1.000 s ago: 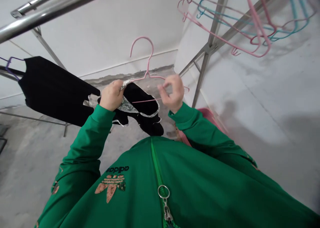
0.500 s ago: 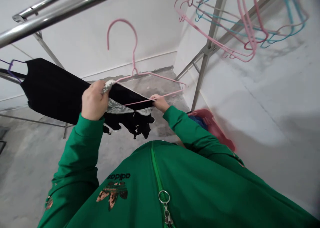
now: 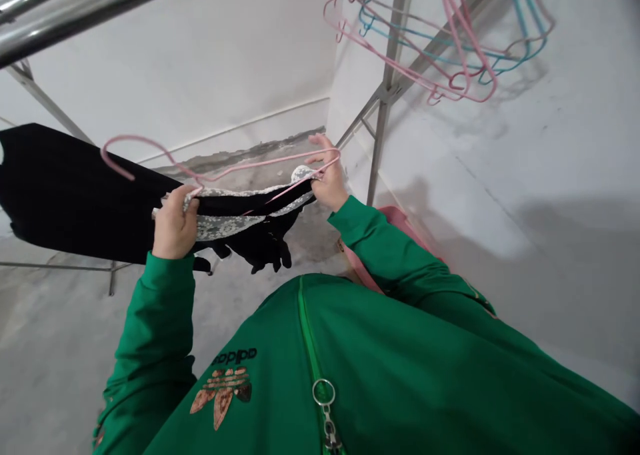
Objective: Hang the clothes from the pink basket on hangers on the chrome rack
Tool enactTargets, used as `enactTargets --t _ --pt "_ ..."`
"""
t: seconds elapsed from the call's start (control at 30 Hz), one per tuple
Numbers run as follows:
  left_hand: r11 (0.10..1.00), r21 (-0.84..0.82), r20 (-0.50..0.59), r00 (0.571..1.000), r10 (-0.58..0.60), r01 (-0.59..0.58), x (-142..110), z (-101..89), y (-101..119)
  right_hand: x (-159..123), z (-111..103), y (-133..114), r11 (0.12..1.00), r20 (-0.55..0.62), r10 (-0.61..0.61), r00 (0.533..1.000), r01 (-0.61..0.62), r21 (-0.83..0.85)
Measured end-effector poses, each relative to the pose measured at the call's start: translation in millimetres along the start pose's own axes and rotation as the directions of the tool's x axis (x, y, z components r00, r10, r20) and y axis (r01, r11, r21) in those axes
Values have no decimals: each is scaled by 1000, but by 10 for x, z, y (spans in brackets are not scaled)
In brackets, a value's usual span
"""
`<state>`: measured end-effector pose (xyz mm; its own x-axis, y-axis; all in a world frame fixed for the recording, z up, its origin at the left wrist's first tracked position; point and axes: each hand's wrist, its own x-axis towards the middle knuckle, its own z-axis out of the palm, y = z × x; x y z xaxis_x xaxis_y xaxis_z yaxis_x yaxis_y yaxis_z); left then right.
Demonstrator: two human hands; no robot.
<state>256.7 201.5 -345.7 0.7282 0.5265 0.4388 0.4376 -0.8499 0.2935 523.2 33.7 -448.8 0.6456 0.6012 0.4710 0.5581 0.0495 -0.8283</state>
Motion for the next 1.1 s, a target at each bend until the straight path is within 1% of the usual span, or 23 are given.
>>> enactTargets --t 0.07,0.1,0.17,0.23,0.27,0.33,0.43,0.47,0.53,0.6,0.63,0.67,0.7,0.73,0.77,0.8,0.83,0.87,0.9,0.97,1.0,1.03,1.1 --pt "996 -80 -32 999 25 -28 1 29 30 74 -46 43 999 74 -33 997 32 5" --pt "994 -101 -48 998 30 -35 2 33 28 122 -73 92 1000 109 -20 994 19 16" --pt "991 -131 -58 998 31 -38 8 16 -6 222 -139 207 995 179 93 979 -98 15" --pt "985 -162 -8 999 52 -52 22 -28 -58 305 -216 293 967 231 249 941 -253 -13" --pt "984 -166 23 997 75 -70 33 -51 -82 334 -251 313 953 250 299 921 -303 -26" --pt "986 -118 42 992 119 -114 59 -80 -111 364 -302 304 949 279 311 908 -310 -47" --pt "988 104 -44 992 121 -116 86 -44 -97 365 -311 221 969 270 241 932 -214 -125" --pt "976 184 -48 991 124 -114 85 -11 -78 361 -303 191 969 257 220 941 -181 -167" --pt "935 322 20 989 147 -145 67 72 -29 351 -291 139 963 225 174 959 -118 -241" --pt "896 403 110 981 157 -189 39 152 22 331 -300 86 959 208 123 970 -63 -275" --pt "886 426 124 982 146 -185 27 182 44 313 -316 53 960 208 96 973 -35 -278" --pt "883 443 105 987 118 -153 20 201 62 287 -341 15 963 226 63 972 1 -271" --pt "887 450 67 994 81 -103 17 210 76 256 -374 -30 968 277 24 961 48 -248" --pt "892 450 24 999 41 -48 19 209 87 221 -416 -79 974 363 -20 931 100 -202" --pt "894 449 -15 1000 5 2 25 200 94 185 -464 -128 980 471 -66 879 145 -134" --pt "894 447 -41 999 -21 37 32 187 100 152 -515 -171 984 574 -110 812 171 -54" --pt "895 443 -53 998 -32 52 40 173 104 127 -566 -203 984 645 -144 750 175 17" --pt "899 436 -57 998 -31 53 46 161 106 112 -612 -219 984 675 -164 720 167 60" --pt "903 427 -62 998 -20 45 50 153 107 109 -648 -218 984 662 -170 730 165 70" --pt "917 400 -88 996 19 18 50 152 101 131 -671 -161 975 554 -189 811 223 6" --pt "925 380 -103 994 40 2 49 157 94 150 -655 -113 960 500 -218 838 277 -46" --pt "933 361 -122 991 59 -11 47 163 85 169 -621 -58 937 467 -255 847 336 -98" --pt "944 328 -145 985 90 -38 46 169 64 201 -516 49 882 471 -318 823 440 -173"
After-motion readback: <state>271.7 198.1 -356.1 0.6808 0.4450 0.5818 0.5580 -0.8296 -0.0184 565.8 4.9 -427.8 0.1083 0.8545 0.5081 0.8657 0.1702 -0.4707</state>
